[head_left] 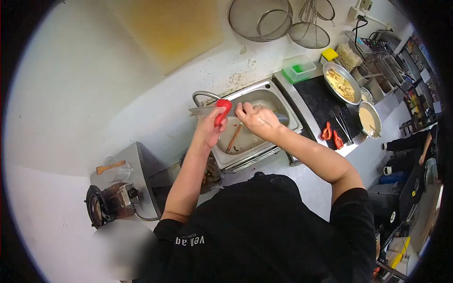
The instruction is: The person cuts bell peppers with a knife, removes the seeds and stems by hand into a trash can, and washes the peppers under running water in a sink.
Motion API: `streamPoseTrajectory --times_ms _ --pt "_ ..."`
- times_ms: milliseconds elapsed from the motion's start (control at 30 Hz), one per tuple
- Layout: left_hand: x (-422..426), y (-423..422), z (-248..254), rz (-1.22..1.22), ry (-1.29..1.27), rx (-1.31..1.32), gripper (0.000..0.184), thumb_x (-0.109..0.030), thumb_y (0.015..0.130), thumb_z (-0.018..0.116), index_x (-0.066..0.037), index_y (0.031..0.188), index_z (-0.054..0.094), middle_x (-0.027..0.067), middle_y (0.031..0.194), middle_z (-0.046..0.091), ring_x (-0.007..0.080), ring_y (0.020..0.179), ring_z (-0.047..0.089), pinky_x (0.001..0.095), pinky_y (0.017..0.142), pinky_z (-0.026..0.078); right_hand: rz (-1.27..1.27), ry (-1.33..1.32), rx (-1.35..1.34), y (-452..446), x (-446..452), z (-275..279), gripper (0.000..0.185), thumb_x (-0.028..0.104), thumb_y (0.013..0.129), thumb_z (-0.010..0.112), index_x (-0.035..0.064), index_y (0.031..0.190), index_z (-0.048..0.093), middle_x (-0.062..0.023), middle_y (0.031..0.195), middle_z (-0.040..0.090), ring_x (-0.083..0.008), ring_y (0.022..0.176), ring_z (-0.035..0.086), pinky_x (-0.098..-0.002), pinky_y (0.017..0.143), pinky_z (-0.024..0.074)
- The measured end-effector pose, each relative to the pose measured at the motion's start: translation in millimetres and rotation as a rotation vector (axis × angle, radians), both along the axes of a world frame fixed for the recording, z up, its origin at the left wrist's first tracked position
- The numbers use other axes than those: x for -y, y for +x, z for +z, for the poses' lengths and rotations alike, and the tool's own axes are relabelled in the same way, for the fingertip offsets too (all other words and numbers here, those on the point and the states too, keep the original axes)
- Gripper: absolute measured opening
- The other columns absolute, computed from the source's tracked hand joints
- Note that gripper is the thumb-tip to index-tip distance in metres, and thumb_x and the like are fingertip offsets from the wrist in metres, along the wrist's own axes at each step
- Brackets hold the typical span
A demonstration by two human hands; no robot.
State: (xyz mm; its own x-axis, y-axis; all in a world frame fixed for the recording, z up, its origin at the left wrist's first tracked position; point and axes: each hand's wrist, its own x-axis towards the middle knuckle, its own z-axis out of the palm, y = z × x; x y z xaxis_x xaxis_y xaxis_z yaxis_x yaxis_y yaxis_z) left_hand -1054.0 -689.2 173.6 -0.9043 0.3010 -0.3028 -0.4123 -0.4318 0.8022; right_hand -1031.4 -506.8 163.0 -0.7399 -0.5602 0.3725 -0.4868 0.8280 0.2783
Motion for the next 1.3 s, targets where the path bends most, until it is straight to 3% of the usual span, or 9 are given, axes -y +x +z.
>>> streamPoseTrajectory --times_ms 267,467,567,800,867,967,1100,1233,1300 --pt "-47.3 8.2 -21.1 0.321 -0.196 -0.345 0.039 -0.041 0.091 0.056 -0.004 0.101 0.047 0.0021 0.075 0.053 0.0081 0.058 0.047 0.0233 0.046 0.04 -0.124 -0.271 0.272 5.7 9.8 -2.0 0.019 0.009 0.081 0.05 0.0008 0.098 0.047 -0.0146 0.081 0.058 -0.0287 0.061 0.066 -0.0363 0.05 0.0532" --pt "-33.0 -9.1 -40.0 0.065 -0.218 -0.468 0.047 -0.051 0.094 0.04 -0.007 0.109 0.049 0.0017 0.081 0.053 0.0083 0.062 0.047 0.0238 0.047 0.041 -0.141 -0.475 0.407 -2.4 -7.7 4.4 0.014 0.012 0.087 0.049 -0.0003 0.092 0.046 -0.0234 0.079 0.062 -0.0378 0.064 0.063 -0.0448 0.056 0.0519" --pt "-36.2 -10.2 -36.9 0.069 -0.203 -0.392 0.056 -0.053 0.092 0.045 -0.006 0.123 0.046 0.0017 0.08 0.051 0.0085 0.061 0.047 0.0241 0.048 0.042 -0.104 -0.597 0.564 1.9 -17.3 6.4 0.018 0.016 0.09 0.05 -0.0021 0.09 0.048 -0.0276 0.081 0.061 -0.0414 0.069 0.061 -0.0477 0.06 0.0497" --pt "-35.5 -13.8 -71.5 0.031 -0.033 -0.134 0.057 -0.055 0.093 0.036 -0.009 0.126 0.045 0.0018 0.09 0.053 0.01 0.066 0.045 0.0258 0.057 0.038 -0.038 -0.944 0.423 40.2 -52.0 -34.0 0.027 0.024 0.093 0.05 0.0006 0.106 0.053 -0.0236 0.088 0.063 -0.0425 0.08 0.061 -0.0492 0.07 0.049" --pt "-31.1 -16.9 -94.4 0.019 -0.094 -0.092 0.054 -0.053 0.094 0.038 -0.006 0.12 0.049 0.005 0.091 0.055 0.0115 0.065 0.046 0.0251 0.057 0.039 -0.219 -1.063 0.326 36.0 -83.3 -48.3 0.031 0.025 0.093 0.049 0.0013 0.112 0.053 -0.0243 0.091 0.063 -0.0416 0.084 0.061 -0.0482 0.072 0.0493" --pt "-18.9 -21.0 -128.6 -0.023 0.074 0.247 0.045 -0.043 0.096 0.042 -0.003 0.112 0.052 0.0179 0.101 0.059 0.014 0.064 0.05 0.0245 0.059 0.044 -0.523 -0.841 0.296 25.6 -143.4 -105.3 0.042 0.023 0.092 0.049 0.0016 0.128 0.042 -0.0242 0.094 0.06 -0.0408 0.083 0.061 -0.0463 0.075 0.05" --pt "-19.9 -20.3 -133.6 -0.076 0.238 0.44 0.029 -0.022 0.092 0.048 -0.005 0.115 0.051 0.0189 0.105 0.059 0.019 0.07 0.056 0.0263 0.066 0.049 -0.911 -0.603 0.386 11.7 -219.5 -211.2 0.055 0.009 0.089 0.046 -0.0042 0.138 0.027 -0.0249 0.108 0.051 -0.0388 0.094 0.057 -0.0427 0.08 0.0495" --pt "-32.7 -12.5 -117.2 -0.137 0.192 0.342 0.043 -0.009 0.078 0.053 -0.012 0.121 0.049 0.0169 0.107 0.059 0.0222 0.077 0.058 0.0295 0.067 0.05 -1.043 -0.552 0.28 -2.4 -246.2 -237.8 0.055 0.001 0.086 0.042 -0.0107 0.137 0.025 -0.0235 0.109 0.049 -0.0356 0.097 0.052 -0.0395 0.085 0.0478" --pt "-48.0 -5.7 -105.2 -0.085 0.101 0.287 0.039 -0.009 0.08 0.052 -0.01 0.119 0.05 0.0133 0.105 0.059 0.0202 0.077 0.057 0.0283 0.066 0.047 -1.073 -0.515 0.257 -10.7 -262.4 -245.9 0.056 0.0 0.084 0.043 -0.0093 0.137 0.027 -0.0236 0.108 0.05 -0.0353 0.097 0.052 -0.039 0.085 0.0473"
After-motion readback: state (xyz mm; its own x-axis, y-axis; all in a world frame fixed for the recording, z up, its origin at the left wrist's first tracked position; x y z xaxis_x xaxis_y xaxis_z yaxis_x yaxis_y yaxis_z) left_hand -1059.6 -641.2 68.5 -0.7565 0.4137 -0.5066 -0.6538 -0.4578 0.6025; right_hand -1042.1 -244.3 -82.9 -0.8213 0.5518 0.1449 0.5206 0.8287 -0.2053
